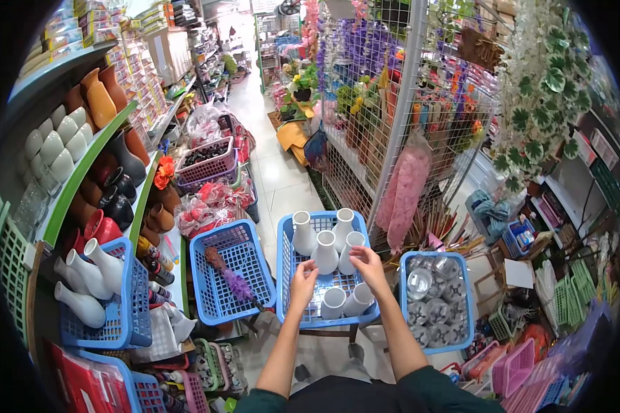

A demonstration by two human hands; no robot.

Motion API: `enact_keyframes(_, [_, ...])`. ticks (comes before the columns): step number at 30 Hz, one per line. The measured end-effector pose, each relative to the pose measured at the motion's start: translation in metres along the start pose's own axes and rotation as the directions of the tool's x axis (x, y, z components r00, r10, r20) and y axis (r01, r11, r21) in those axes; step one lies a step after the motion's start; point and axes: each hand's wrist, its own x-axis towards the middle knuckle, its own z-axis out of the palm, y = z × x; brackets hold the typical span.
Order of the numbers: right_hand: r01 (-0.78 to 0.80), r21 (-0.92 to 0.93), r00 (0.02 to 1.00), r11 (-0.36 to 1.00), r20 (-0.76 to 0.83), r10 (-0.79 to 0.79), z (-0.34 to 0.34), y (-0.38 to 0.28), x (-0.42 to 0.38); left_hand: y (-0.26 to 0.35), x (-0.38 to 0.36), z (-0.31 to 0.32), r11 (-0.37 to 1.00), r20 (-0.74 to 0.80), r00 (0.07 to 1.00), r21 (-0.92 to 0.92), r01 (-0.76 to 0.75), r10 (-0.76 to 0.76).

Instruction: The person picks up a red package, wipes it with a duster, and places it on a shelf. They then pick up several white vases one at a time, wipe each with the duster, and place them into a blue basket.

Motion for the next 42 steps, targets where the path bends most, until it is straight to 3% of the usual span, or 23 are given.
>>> enact_keyframes(2, [0.169, -0.291, 0.984, 0.942, 0.105, -0.145, 0.003, -0.003, 0.032, -0.007, 0.02, 0.007, 1.0, -0.01, 1.0, 0.011, 0.009, -0.009])
enact_keyframes(3, [0.171, -0.286, 0.983, 0.943, 0.118, -0.142, 0.005, -0.007, 0.047, -0.018, 0.033, 0.01, 1.0, -0.029, 1.0, 0.014, 0.009, -0.008])
enact_keyframes(5, [0.296, -0.499, 0.947, 0.815, 0.268, -0.18, 0.009, -0.014, 0.074, -0.02, 0.046, 0.016, 0.999, -0.045, 0.999, 0.051, 0.011, -0.009])
enact_keyframes(6, [0.302, -0.493, 0.942, 0.816, 0.284, -0.178, 0.011, -0.01, 0.087, -0.025, 0.052, 0.019, 0.998, -0.062, 0.998, 0.053, 0.013, -0.01])
enact_keyframes(8, [0.504, -0.608, 0.855, 0.613, 0.449, -0.258, 0.015, 0.001, 0.111, -0.041, 0.065, 0.022, 0.95, -0.06, 0.994, 0.304, -0.066, 0.088])
enact_keyframes(12, [0.539, -0.678, 0.8, 0.5, 0.598, -0.052, 0.027, 0.008, 0.127, -0.047, 0.076, 0.028, 0.89, 0.002, 1.0, 0.456, 0.0, -0.001])
enact_keyframes(14, [0.551, -0.647, 0.783, 0.527, 0.619, -0.058, 0.032, 0.021, 0.13, -0.044, 0.075, 0.033, 0.895, 0.004, 0.998, 0.444, 0.048, -0.055])
enact_keyframes(17, [0.525, -0.673, 0.798, 0.521, 0.602, -0.026, 0.035, 0.039, 0.133, -0.056, 0.076, 0.037, 0.91, -0.013, 1.0, 0.414, -0.01, 0.017])
enact_keyframes(20, [0.591, -0.611, 0.772, 0.526, 0.618, -0.149, 0.034, 0.04, 0.134, -0.062, 0.076, 0.036, 0.953, -0.019, 0.999, 0.302, -0.032, 0.039])
enact_keyframes(23, [0.505, -0.653, 0.801, 0.564, 0.598, -0.025, 0.036, 0.011, 0.127, -0.053, 0.071, 0.036, 0.963, -0.008, 0.999, 0.266, -0.046, 0.05])
enact_keyframes(27, [0.558, -0.57, 0.793, 0.603, 0.58, -0.185, 0.05, -0.022, 0.116, -0.053, 0.067, 0.03, 0.958, -0.106, 0.984, 0.268, -0.108, 0.14])
enact_keyframes(31, [0.586, -0.452, 0.764, 0.673, 0.585, -0.272, 0.086, -0.08, 0.09, -0.005, 0.049, 0.014, 0.931, -0.199, 0.954, 0.334, -0.147, 0.223])
enact_keyframes(32, [0.59, -0.45, 0.761, 0.67, 0.589, -0.274, 0.098, -0.093, 0.079, 0.006, 0.044, 0.006, 0.931, -0.203, 0.953, 0.334, -0.149, 0.225])
enact_keyframes(34, [0.657, -0.422, 0.72, 0.624, 0.598, -0.354, 0.123, -0.11, 0.061, 0.019, 0.034, -0.015, 0.903, -0.294, 0.868, 0.286, -0.319, 0.4])
enact_keyframes(36, [0.738, -0.363, 0.646, 0.569, 0.624, -0.439, 0.151, -0.105, 0.051, 0.019, 0.021, -0.04, 0.929, -0.342, 0.881, 0.287, -0.234, 0.328])
enact_keyframes(39, [0.617, -0.281, 0.679, 0.735, 0.663, -0.316, 0.195, -0.111, 0.024, 0.01, 0.004, -0.084, 0.924, -0.513, 0.775, 0.297, -0.243, 0.369])
enact_keyframes(40, [0.621, -0.271, 0.669, 0.735, 0.673, -0.316, 0.21, -0.104, 0.02, 0.004, -0.003, -0.101, 0.923, -0.524, 0.767, 0.301, -0.239, 0.37])
enact_keyframes(42, [0.439, -0.202, 0.726, 0.876, 0.653, -0.213, 0.24, -0.063, 0.026, -0.001, -0.018, -0.139, 0.966, -0.615, 0.75, 0.225, -0.129, 0.244])
